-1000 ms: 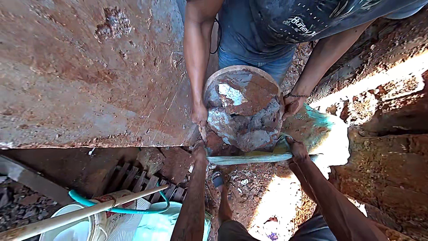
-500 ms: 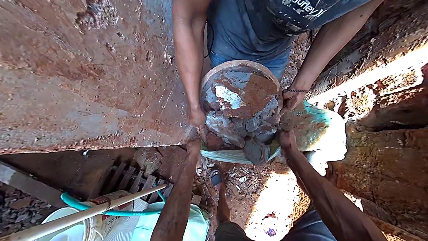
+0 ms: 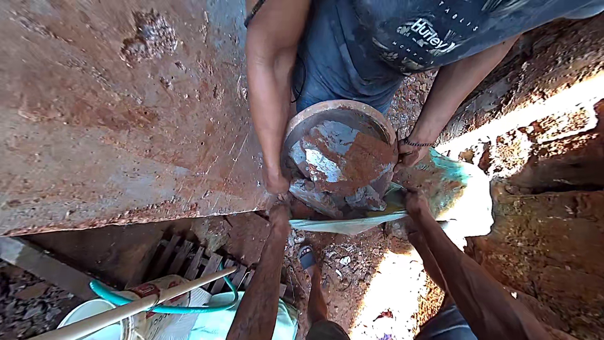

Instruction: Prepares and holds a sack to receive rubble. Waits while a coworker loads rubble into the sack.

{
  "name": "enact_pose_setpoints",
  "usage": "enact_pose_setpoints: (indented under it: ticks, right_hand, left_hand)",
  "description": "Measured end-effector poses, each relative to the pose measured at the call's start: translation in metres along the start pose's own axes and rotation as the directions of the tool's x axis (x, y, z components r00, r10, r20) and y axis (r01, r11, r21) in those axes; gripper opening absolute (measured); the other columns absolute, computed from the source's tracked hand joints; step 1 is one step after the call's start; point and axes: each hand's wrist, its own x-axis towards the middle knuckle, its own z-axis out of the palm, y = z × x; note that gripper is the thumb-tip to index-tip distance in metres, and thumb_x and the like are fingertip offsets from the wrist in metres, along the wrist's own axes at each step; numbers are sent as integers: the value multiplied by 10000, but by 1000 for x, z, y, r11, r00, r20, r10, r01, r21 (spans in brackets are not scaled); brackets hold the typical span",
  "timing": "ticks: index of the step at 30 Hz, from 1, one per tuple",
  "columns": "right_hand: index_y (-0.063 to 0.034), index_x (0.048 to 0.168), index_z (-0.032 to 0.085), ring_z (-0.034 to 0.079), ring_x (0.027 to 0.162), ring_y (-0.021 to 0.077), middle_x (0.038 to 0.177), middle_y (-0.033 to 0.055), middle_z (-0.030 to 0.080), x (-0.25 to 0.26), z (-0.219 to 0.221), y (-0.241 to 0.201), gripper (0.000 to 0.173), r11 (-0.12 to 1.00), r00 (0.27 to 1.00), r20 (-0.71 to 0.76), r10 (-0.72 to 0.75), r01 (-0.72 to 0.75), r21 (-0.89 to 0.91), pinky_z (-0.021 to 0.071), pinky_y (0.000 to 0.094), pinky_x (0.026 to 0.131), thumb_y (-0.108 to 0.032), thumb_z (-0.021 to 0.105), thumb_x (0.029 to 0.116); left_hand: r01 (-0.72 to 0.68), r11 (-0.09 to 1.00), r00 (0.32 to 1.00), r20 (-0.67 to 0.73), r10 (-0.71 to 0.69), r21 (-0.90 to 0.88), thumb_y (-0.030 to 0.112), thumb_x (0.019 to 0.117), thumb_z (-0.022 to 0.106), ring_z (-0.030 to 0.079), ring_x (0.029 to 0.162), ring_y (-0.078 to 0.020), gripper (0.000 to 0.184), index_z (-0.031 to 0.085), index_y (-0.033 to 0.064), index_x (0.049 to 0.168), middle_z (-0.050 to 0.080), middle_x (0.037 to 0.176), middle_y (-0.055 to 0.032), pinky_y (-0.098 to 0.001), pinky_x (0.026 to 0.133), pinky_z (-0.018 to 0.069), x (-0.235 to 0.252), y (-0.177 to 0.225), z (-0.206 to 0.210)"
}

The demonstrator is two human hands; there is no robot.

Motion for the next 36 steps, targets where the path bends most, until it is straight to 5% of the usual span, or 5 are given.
enact_pose_setpoints:
  ticks: [20, 24, 29, 33, 36]
  right_hand:
    - [41, 1187, 695, 640, 1164, 400, 1195, 269, 683, -29, 19, 18, 336, 995, 995, -21, -97, 97, -7, 459, 586, 1046, -210, 498, 1082]
    - [43, 1158, 700, 662, 1066, 359, 1128, 256, 691, -16, 7, 59, 301, 990, 1000, -25, -18, 21, 140, 490, 572, 982, -180, 516, 1075]
    - [17, 1180, 711, 646, 1174, 386, 1198, 250, 694, -26, 19, 27, 322, 996, 996, 1, -88, 88, -22, 462, 576, 1056, -204, 501, 1078]
    - [41, 1119, 708, 664, 1029, 314, 1092, 232, 696, -16, 5, 68, 297, 990, 997, -47, -56, 62, 129, 502, 534, 961, -181, 516, 1074]
    - [31, 1209, 700, 635, 1179, 398, 1210, 276, 679, -12, 18, 38, 330, 997, 998, -58, -7, 11, 73, 455, 583, 1051, -191, 489, 1086]
  left_hand:
    - [-67, 998, 994, 89, 65, 15, 103, 1052, 513, 603, 1052, -296, 275, 603, -85, 1232, 621, 1187, -248, -483, 923, 502, -12, -13, -16]
    - [-96, 963, 994, 78, 79, 254, 171, 1072, 506, 613, 1094, -347, 314, 647, -93, 1165, 642, 1175, -274, -521, 972, 477, -21, -11, 1]
    - [-56, 998, 986, 160, 53, 12, 68, 1049, 487, 606, 1056, -282, 315, 588, -80, 1308, 619, 1230, -252, -469, 924, 505, -9, -32, -10]
    - [4, 963, 997, 72, -25, 271, 230, 1076, 499, 603, 1184, -402, 386, 599, -89, 1269, 615, 1260, -307, -563, 1005, 480, -7, -23, 14]
    - [-40, 984, 995, 100, 23, 175, 160, 1075, 490, 590, 1136, -370, 332, 596, -103, 1247, 603, 1235, -301, -538, 979, 475, -8, -29, 3]
